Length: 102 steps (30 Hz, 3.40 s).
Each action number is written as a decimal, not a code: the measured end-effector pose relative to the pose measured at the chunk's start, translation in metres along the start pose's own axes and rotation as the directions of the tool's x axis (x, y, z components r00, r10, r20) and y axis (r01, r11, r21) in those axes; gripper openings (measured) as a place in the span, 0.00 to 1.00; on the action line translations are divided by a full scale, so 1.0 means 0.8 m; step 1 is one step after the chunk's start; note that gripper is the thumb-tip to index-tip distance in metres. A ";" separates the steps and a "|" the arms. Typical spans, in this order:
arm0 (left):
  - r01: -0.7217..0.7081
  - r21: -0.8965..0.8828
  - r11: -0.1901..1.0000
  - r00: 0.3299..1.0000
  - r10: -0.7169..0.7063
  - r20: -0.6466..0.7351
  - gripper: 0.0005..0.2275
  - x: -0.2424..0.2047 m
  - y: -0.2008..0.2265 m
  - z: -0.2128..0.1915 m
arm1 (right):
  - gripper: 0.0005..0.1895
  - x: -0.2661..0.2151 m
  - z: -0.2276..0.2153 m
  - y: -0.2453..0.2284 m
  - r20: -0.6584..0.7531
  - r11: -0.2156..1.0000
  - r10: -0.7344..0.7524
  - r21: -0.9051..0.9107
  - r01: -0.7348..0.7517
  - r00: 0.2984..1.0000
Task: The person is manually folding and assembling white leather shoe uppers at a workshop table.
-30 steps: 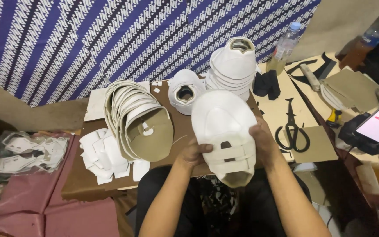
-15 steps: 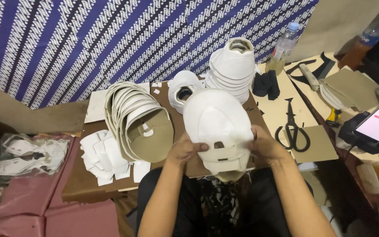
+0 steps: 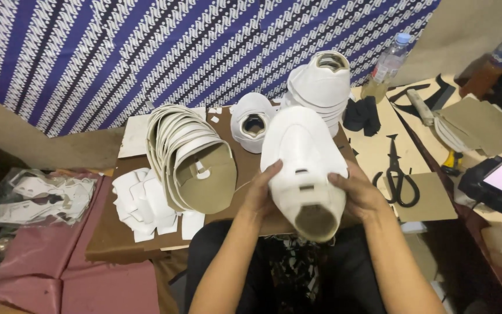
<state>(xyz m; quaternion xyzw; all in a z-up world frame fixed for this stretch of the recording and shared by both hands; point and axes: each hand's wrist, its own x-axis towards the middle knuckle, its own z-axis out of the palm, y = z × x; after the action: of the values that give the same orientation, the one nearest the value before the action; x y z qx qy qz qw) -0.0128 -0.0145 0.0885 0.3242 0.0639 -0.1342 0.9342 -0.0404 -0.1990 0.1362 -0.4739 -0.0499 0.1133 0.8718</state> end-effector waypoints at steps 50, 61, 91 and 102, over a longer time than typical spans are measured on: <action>-0.073 0.874 0.481 0.985 -0.100 0.138 0.61 -0.058 0.092 0.048 | 0.42 0.003 0.002 0.014 -0.197 0.836 0.114 -0.510 -0.201 0.974; -0.269 0.654 0.707 0.937 0.036 0.346 0.36 -0.027 0.061 -0.010 | 0.38 0.009 -0.001 0.024 -0.204 0.896 0.123 -0.398 -0.197 0.971; -0.206 0.195 0.959 0.808 0.054 0.587 0.41 -0.013 0.021 -0.041 | 0.24 -0.013 0.048 0.035 0.332 0.987 -0.052 0.160 -0.002 0.942; -0.184 0.168 0.968 0.844 0.068 0.532 0.39 -0.010 0.035 -0.050 | 0.32 0.036 -0.071 0.099 0.204 0.981 -0.055 0.191 0.015 0.977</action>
<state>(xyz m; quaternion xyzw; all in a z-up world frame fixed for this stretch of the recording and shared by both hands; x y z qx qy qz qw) -0.0136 0.0331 0.0750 0.3770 -0.2286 -0.1613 0.8830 -0.0137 -0.1963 0.0381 -0.3739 -0.1384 0.1510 0.9046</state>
